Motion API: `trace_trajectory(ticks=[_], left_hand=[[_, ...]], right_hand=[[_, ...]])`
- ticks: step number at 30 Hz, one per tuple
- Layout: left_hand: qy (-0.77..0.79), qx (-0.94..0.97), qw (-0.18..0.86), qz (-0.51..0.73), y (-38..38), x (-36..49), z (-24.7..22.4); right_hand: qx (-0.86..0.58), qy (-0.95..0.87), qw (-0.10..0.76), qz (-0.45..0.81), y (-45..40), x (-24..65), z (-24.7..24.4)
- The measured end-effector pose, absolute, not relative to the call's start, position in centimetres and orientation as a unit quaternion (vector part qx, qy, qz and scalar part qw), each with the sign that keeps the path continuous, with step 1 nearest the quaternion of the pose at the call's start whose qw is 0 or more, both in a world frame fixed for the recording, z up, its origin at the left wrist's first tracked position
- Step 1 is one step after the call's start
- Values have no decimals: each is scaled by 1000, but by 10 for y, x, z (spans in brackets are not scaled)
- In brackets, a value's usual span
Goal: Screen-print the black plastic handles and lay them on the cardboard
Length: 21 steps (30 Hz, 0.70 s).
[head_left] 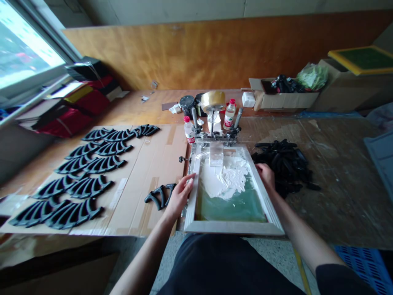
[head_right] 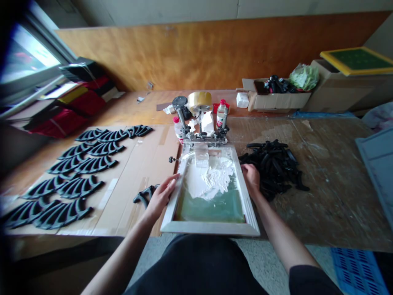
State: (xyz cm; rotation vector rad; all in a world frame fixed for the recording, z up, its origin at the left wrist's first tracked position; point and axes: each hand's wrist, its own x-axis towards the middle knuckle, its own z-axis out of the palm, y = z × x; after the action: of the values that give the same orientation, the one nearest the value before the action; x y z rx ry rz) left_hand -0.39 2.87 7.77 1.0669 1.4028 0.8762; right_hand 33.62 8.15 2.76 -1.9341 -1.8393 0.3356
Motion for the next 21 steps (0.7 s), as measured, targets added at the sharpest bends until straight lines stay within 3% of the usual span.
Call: trace_trajectory(ticks=[3,5,11,18,21], left_hand=[[612,479,535,332,21,-2,36],[628,500,512,307,23,0,17],[645,507,500,277,30,-1,3],[660,456,512,306,28,2,6],[660,459,511,305,28,1,6]], right_hand=[[-661,-677,316,69,105,322,47],[-591,-735,330,41,119,291,60],[-494,-852,153,86,118,221,66],[-283,-944,119,119,63,251,60],[-256,-946,109,168,67,258,66]])
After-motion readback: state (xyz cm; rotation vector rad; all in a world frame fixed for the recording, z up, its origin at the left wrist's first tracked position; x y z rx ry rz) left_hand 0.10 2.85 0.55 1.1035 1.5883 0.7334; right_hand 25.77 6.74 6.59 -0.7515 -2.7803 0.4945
